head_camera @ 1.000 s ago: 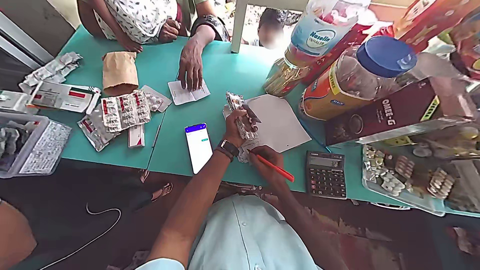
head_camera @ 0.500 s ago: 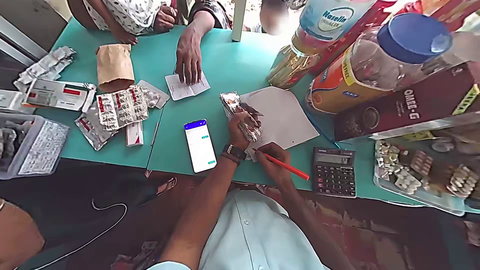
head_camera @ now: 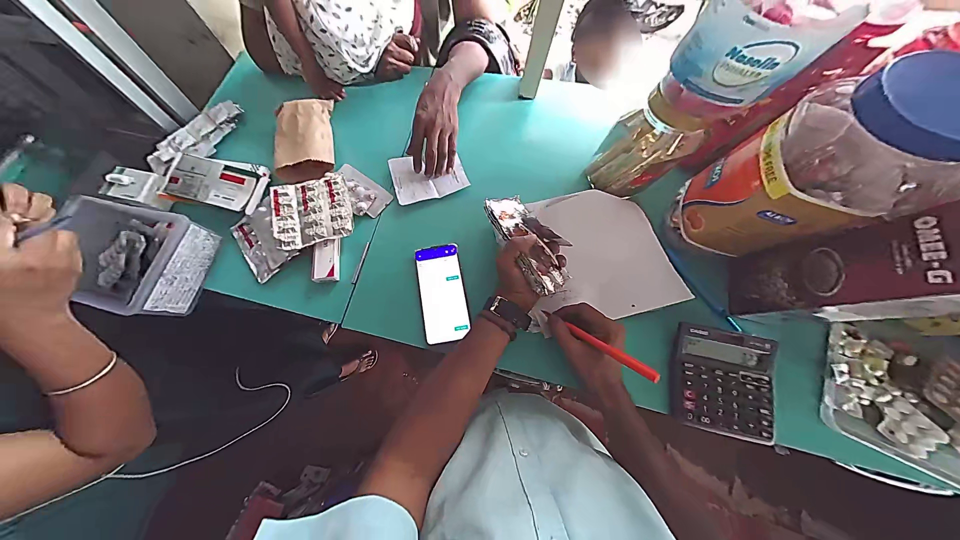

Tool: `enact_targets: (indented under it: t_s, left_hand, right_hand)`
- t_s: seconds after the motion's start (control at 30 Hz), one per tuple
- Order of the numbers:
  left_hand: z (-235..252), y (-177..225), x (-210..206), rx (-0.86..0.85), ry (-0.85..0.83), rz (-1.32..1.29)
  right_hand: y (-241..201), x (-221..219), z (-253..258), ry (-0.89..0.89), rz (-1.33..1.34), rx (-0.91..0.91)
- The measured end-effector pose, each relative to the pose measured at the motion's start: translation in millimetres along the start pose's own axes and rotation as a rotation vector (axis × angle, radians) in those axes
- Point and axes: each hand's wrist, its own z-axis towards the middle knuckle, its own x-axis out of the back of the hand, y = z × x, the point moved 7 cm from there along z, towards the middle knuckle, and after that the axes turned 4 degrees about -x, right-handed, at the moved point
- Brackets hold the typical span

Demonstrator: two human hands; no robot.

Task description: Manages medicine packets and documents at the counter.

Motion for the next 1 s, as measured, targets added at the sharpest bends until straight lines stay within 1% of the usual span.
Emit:
enact_targets:
  t_s: [0.13,0.3,0.5,0.63,0.77,1.0]
  left_hand:
    - [2.4,-3.6,1.4,-0.002,-0.005,-0.037]
    - [-2.2,-0.2,-2.8,-0.004,-0.003,0.046]
    - [-4.5,-0.1,-0.7,0.017,-0.007,0.059]
    - [-5.3,1.0,-2.3,0.002,-0.036,0.065]
    - [-6.1,0.2,0.8,0.019,0.001,0.075]
    - [-5.8,-0.1,0.0,0.016,0.002,0.069]
  right_hand:
    - [1.2,0.9,0.1,0.002,-0.015,0.003]
    - [1.3,-1.2,-0.1,-0.021,-0.004,-0.011]
    - [0.4,-1.2,-0.1,-0.018,-0.008,0.001]
    - [0.1,1.3,0.1,0.015,-0.024,-0.007]
    - [2.3,1.3,0.0,0.023,-0.061,0.004]
    - [3.0,2.2,0.4,0.059,-0.086,-0.004]
